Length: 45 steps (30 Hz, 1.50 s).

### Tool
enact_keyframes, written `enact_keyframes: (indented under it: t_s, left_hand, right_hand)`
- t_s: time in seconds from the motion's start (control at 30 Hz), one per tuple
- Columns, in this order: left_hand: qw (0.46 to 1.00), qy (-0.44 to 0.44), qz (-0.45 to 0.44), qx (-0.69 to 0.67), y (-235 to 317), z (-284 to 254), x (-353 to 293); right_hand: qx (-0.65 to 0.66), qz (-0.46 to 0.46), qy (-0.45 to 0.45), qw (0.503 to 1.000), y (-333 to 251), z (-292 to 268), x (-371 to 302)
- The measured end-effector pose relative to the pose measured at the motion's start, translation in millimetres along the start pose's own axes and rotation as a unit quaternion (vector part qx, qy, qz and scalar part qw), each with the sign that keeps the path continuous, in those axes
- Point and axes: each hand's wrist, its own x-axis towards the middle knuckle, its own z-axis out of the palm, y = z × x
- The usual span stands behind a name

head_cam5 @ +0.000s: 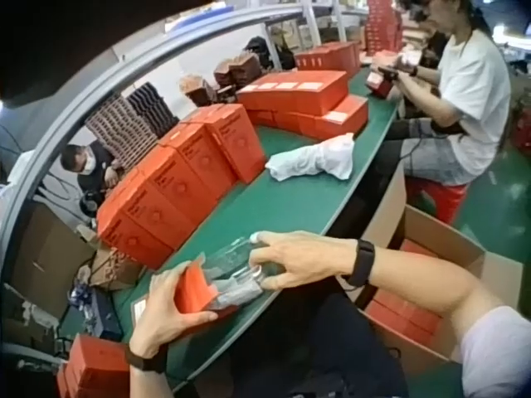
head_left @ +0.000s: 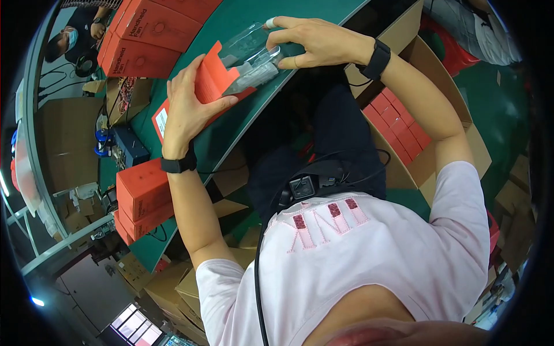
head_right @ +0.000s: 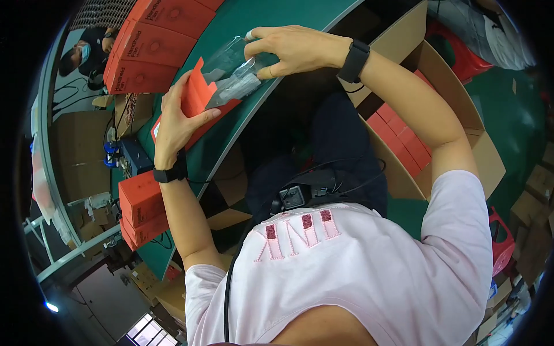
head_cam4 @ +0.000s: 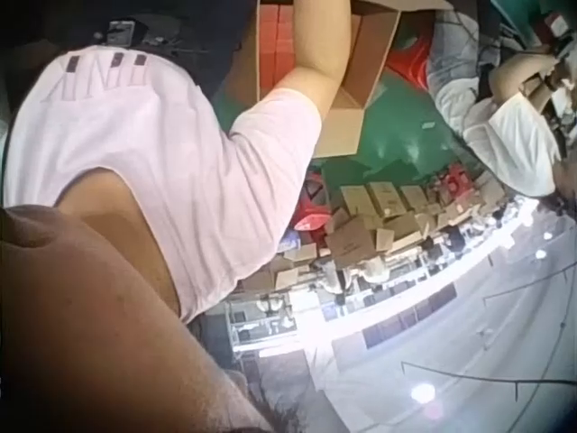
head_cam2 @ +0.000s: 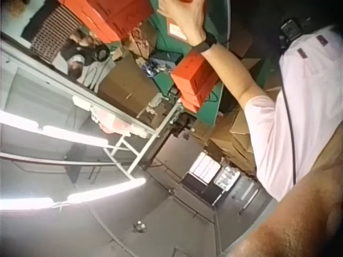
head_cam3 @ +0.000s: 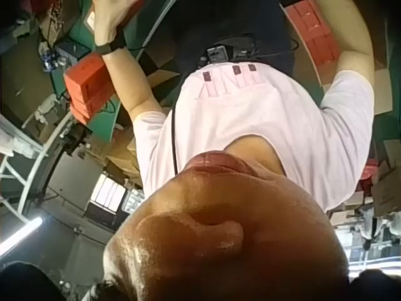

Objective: Packaging small items into protective foam pouches and then into red cardboard boxes.

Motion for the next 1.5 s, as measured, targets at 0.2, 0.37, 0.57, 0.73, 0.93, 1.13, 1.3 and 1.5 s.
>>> enact_keyframes:
  t_s: [0.2,0.37,0.57,0.73,0.93,1.13,1.3,1.5]
  left_hand:
    - [0.988,0.125,0.073,0.053,44,14,23]
    - [0.992,0.081,0.063,-0.072,61,10,33]
    - [0.964,0.179,0.080,-0.181,78,9,32]
    - [0.980,0.140,0.043,-0.135,70,1,28]
    - [0.947,0.281,0.103,-0.120,84,-8,11]
    - [0.774,0.092,-0.024,-0.626,170,-3,-1]
    - [0.654,0.101,0.017,-0.749,176,31,19]
    - [0.519,0.115,-0.114,-0.839,132,72,-13]
  right_hand:
    - [-0.010,0.022,-0.002,1.000,1,-27,-11]
    - [-0.015,-0.006,0.055,0.998,7,-50,-24]
    - [-0.252,0.106,0.323,0.906,119,-154,-31]
    - [-0.295,0.256,0.149,0.908,166,-150,-4]
    - [-0.117,0.301,0.170,0.931,116,-166,-12]
    - [0.505,0.228,0.160,0.817,-19,-148,-55]
    - [0.524,0.253,0.059,0.811,-82,-85,-86]
    - [0.565,0.323,-0.038,0.758,-96,-30,-126]
